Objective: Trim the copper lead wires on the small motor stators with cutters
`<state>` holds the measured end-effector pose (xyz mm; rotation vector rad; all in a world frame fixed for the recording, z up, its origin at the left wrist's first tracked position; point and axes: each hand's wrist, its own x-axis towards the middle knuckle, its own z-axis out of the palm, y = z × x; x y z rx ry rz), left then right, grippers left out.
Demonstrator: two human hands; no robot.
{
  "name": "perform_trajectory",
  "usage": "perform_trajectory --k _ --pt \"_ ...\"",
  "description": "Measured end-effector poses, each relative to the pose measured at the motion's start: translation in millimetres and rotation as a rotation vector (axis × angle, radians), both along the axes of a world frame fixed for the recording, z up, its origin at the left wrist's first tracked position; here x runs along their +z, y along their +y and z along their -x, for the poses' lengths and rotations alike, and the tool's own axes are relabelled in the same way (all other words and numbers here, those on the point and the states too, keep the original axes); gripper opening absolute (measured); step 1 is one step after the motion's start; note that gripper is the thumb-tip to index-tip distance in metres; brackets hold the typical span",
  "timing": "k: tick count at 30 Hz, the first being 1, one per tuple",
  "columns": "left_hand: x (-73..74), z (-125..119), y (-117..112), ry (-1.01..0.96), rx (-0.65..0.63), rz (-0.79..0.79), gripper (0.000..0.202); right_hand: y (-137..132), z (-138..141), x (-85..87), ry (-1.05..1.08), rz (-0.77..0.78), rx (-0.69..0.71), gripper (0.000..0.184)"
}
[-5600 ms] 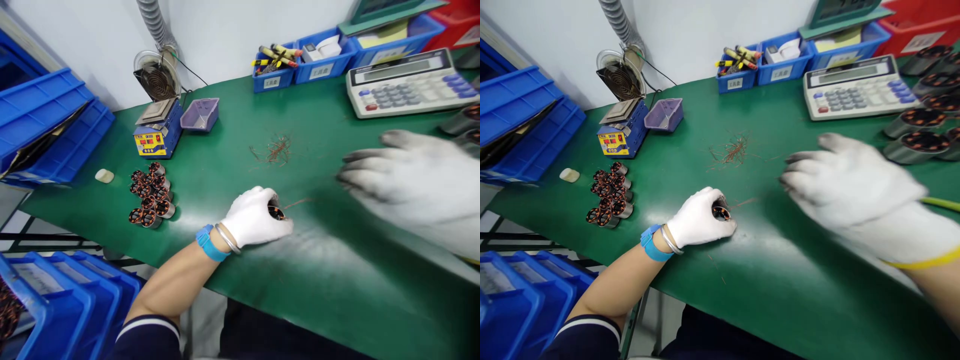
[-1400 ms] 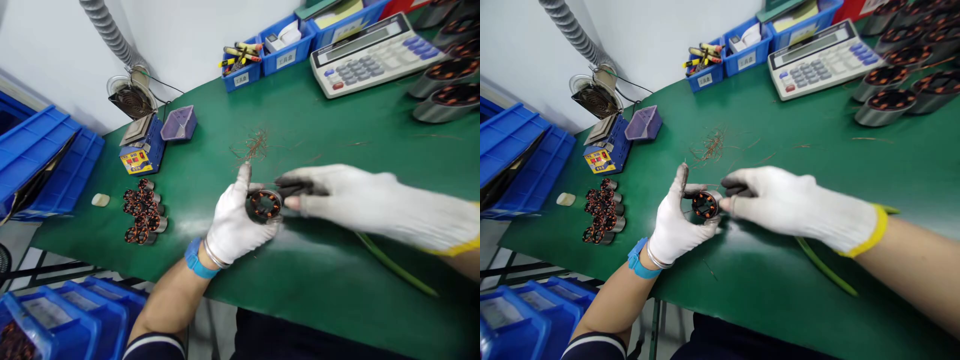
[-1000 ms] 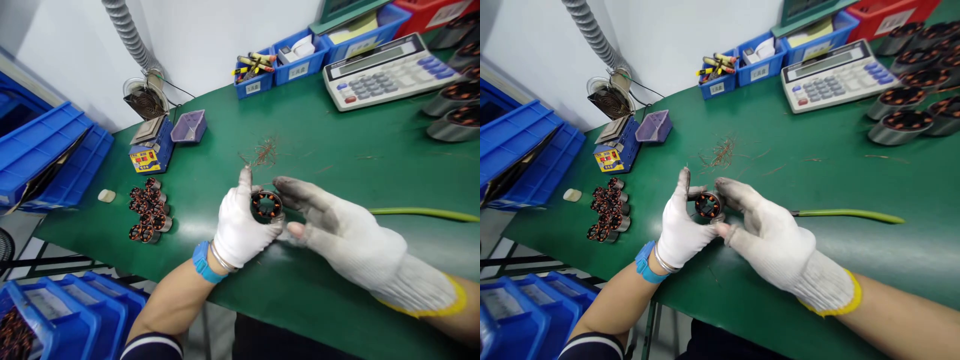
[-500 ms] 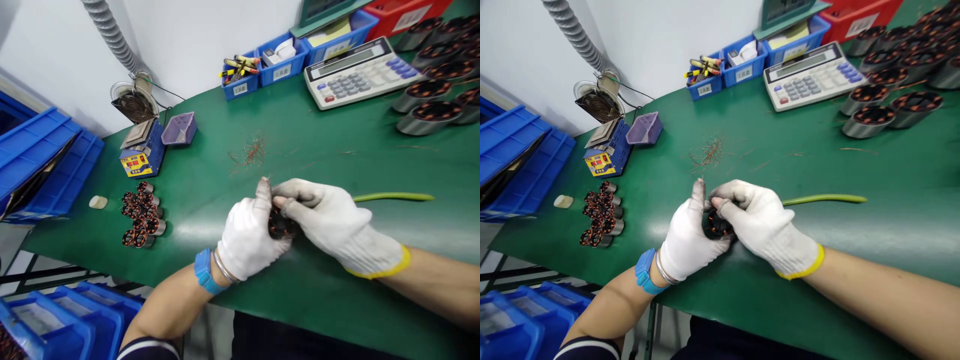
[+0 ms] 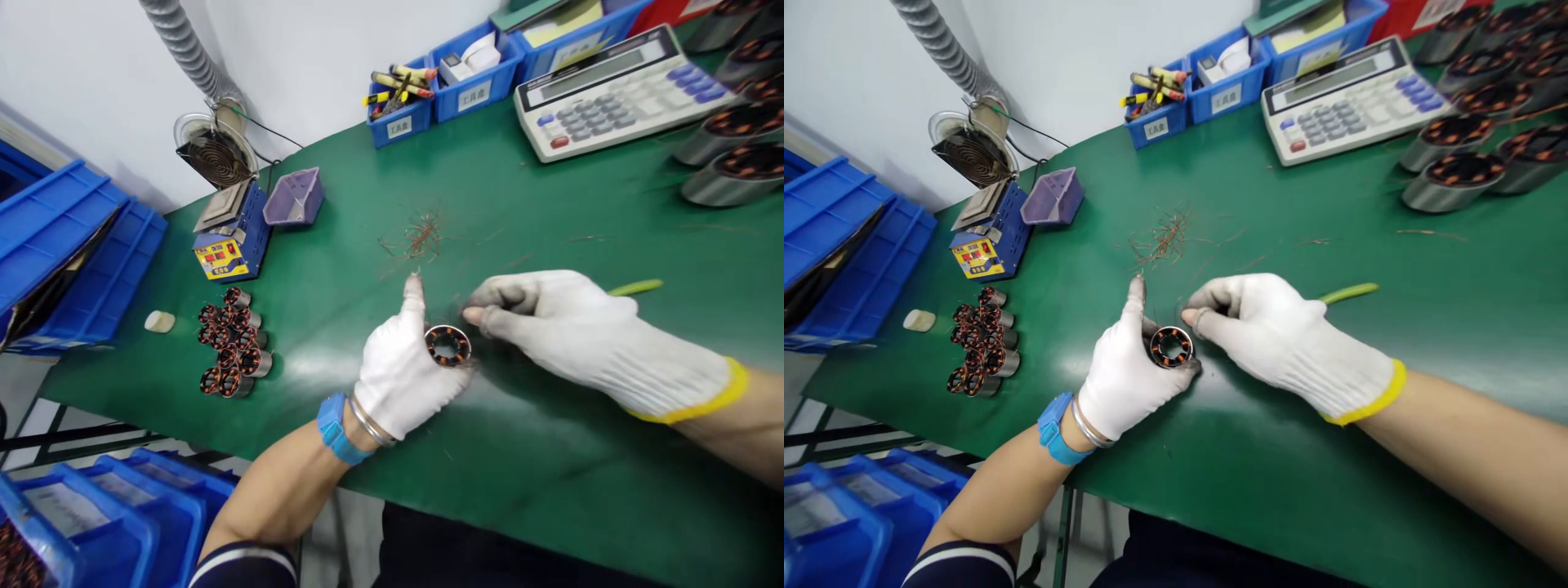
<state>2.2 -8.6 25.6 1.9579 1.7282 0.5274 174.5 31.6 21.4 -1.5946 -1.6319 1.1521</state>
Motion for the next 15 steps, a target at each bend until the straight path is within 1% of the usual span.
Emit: perform_trajectory --k 2,3,4,5,6,7,8,9,10,11,12,13,15 --pt "-2.7 0.0 -0.5 0.028 0.028 -0.004 0.112 4.1 -3.5 5.6 0.117 0.024 -0.188 0.035" --pt "-3.8 0.9 -0.6 0.032 0.046 -0.002 0.115 7.0 -7.1 8.8 0.12 0.03 -0.263 0.036" --pt "-4.1 2.6 -0.6 0.026 0.065 0.004 0.12 9.9 -11.2 12.0 0.065 0.031 -0.302 0.037" --pt "-3.2 5.3 -0.1 0.006 0.083 0.011 0.126 12.4 -15.5 14.8 -0.023 0.058 -0.29 0.037" --pt "-1.1 8.8 0.8 -0.027 0.101 0.015 0.129 14.1 -19.4 17.0 -0.144 0.1 -0.22 0.037" --pt "2.2 13.1 2.3 -0.065 0.116 0.022 0.128 14.6 -22.2 18.3 -0.276 0.136 -0.099 0.037" --pt "6.3 17.7 4.3 -0.103 0.123 0.036 0.121 13.9 -23.7 18.5 -0.39 0.15 0.047 0.037" --pt "10.4 22.2 6.8 -0.138 0.12 0.063 0.107 12.1 -23.8 17.6 -0.463 0.132 0.188 0.039" --pt "13.9 26.1 9.7 -0.165 0.105 0.103 0.09 9.4 -22.4 15.6 -0.492 0.085 0.299 0.041" --pt "16.0 28.9 12.7 -0.187 0.08 0.147 0.072 6.3 -19.7 12.6 -0.491 0.023 0.37 0.044" --pt "16.5 30.4 15.7 -0.212 0.057 0.183 0.057 3.1 -16.2 8.8 -0.474 -0.041 0.413 0.047" --pt "15.2 30.7 18.4 -0.25 0.032 0.213 0.046 0.1 -12.1 4.5 -0.461 -0.097 0.44 0.05" --pt "8.5 27.8 22.5 -0.362 0.004 0.25 0.032 -4.0 -3.9 -4.4 -0.463 -0.191 0.46 0.052"
